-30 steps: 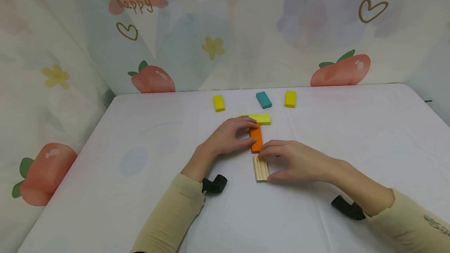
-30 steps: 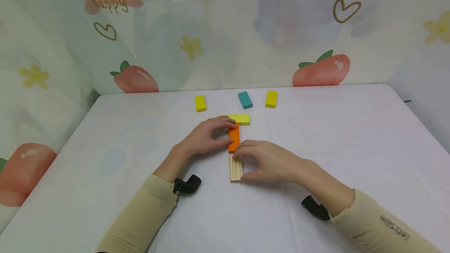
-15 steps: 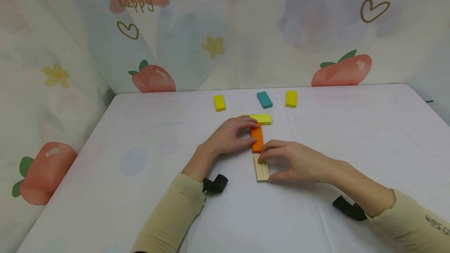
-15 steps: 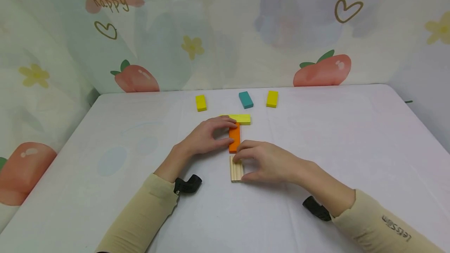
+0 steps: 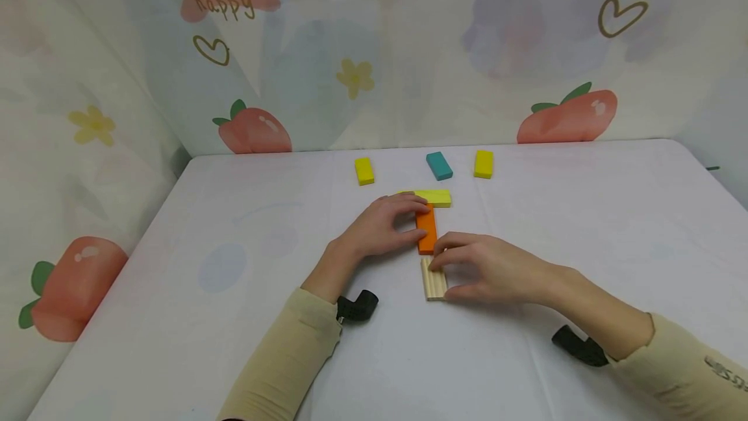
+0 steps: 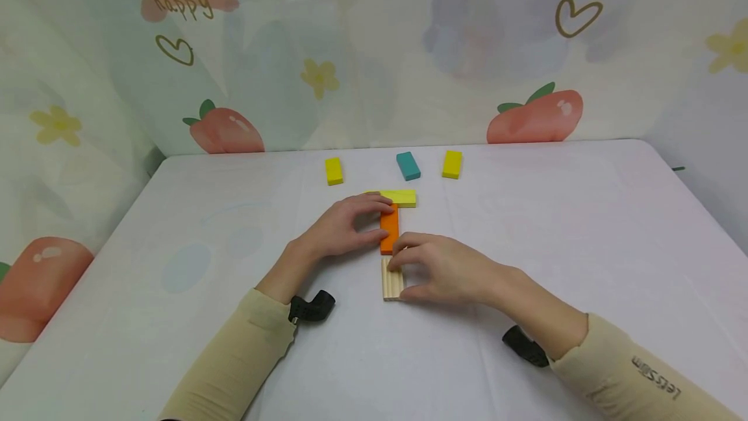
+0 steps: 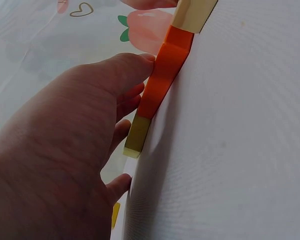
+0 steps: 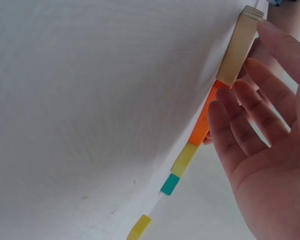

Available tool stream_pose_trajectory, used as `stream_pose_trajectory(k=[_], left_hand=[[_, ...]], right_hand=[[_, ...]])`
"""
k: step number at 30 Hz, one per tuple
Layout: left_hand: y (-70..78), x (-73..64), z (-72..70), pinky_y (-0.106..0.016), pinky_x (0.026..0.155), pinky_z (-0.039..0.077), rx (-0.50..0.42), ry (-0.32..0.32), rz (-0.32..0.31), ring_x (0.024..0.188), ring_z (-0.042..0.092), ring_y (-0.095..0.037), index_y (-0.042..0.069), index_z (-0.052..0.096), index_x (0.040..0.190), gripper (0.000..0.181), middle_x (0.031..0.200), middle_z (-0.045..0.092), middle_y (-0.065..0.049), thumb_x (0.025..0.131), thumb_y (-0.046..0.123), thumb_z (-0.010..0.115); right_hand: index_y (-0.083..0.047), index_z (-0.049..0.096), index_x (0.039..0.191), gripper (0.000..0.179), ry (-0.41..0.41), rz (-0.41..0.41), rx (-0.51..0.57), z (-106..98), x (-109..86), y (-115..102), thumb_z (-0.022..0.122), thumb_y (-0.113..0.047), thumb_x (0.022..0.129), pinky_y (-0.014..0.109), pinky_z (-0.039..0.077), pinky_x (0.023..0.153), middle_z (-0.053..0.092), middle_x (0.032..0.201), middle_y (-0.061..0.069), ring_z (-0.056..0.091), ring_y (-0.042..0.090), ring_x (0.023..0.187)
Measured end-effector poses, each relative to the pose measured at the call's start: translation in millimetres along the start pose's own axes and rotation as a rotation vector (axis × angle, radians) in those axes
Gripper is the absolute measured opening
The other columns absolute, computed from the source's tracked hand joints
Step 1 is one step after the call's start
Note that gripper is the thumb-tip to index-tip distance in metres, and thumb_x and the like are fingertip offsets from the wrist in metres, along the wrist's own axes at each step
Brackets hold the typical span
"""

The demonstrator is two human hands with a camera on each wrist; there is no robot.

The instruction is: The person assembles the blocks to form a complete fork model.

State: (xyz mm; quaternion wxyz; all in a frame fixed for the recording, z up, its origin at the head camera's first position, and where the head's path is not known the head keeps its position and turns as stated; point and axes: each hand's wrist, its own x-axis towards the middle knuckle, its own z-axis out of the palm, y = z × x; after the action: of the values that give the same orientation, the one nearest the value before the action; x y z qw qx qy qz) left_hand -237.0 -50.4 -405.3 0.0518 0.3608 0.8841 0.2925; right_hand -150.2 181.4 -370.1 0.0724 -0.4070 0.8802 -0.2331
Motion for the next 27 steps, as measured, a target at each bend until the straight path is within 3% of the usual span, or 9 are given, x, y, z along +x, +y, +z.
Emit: stream_pose_trajectory(k=[27], left_hand=[[0.8,0.2,-0.5,-0.032,0.118,0.026,-0.008,-0.006,0.002,0.141,0.039,-0.015,0.017,0.067,0.132,0.039,0.14,0.058,0.004,0.095,0.028,0.071]], right_hand=[[-0.019,0.073,0.117,0.032,0.009,0.025,-0.017,-0.3,4.5,1.3,0.082,-0.024,0.086,0.042,0.051,0.097,0.059,0.121,-0.011,0.057,0.014,0.112]])
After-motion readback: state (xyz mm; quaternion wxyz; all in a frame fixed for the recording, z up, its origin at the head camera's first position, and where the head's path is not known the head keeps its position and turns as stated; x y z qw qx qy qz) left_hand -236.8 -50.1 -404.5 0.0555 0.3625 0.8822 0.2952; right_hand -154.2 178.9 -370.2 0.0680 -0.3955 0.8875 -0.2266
